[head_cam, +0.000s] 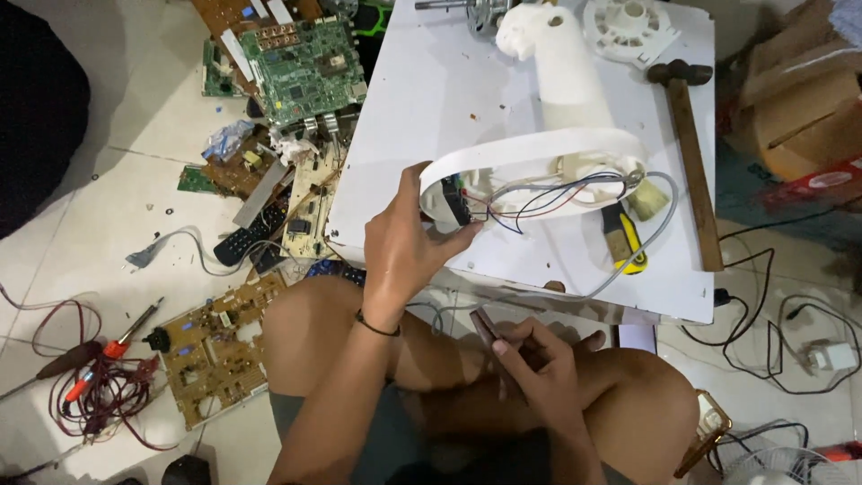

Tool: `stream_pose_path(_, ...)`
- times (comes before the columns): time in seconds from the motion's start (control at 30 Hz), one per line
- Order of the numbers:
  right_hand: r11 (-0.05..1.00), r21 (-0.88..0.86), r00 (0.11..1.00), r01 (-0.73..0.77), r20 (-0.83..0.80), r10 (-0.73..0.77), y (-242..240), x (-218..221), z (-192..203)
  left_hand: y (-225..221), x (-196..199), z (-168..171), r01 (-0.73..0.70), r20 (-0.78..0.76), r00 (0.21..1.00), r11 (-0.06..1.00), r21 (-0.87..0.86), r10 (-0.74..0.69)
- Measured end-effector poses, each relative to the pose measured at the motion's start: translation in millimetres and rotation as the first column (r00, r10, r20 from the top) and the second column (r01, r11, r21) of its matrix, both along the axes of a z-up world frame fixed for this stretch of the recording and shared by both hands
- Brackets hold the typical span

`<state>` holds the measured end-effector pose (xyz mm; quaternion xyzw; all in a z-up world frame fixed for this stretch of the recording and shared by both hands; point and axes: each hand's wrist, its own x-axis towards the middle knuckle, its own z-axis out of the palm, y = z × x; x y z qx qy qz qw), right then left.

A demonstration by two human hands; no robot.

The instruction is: The person is repairing a fan by connecting internal wires from the motor to the base unit and using a screwdriver to secure the components.

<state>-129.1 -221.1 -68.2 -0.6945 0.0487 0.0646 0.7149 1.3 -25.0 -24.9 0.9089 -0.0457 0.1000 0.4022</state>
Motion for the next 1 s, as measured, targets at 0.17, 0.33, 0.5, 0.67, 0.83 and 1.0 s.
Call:
stream_pose_path(0.17,0.999,-0.038,0.999,-0.005,-0.054,0.003,-3.7,1.6,-5.3,-2.3,-0.1,-8.7,-0.035,0.088,0.996,0.999,0.027,0.033)
stream_pose_path(0.33,0.999,0.015,0.999,0.04,0.012,-0.041,-4.7,1.2,-13.1,-0.7,0.1,-5.1,-0.04,0.124,0.992,0.999,0.031,0.036)
stream_pose_path(0.5,0.998,-0.049,0.961,0.026,0.276,-0.011,-4.8,12.2,19.1,15.4,0.5,0.1,0.136,-0.004,0.991,0.987,-0.087,-0.137)
stream_pose_path(0.67,0.733,-0.547,0.68,0.404,0.716,0.159,23.7,64.4,47.9,18.8,-3.6,2.9,0.148,0.025,0.989,0.971,-0.188,-0.146)
stream_pose_path(0.83,0.62,-0.545,0.509,0.564,0.821,0.258,28.8,96.9,35.7,18.9,-5.3,8.2,0.161,0.065,0.987,0.935,-0.315,-0.149)
stream_pose_path(1.0,0.606,-0.538,0.494,0.586,0.83,0.26,33.9,109.2,36.1,20.0,-2.4,7.9,0.171,0.05,0.985,0.941,-0.293,-0.164)
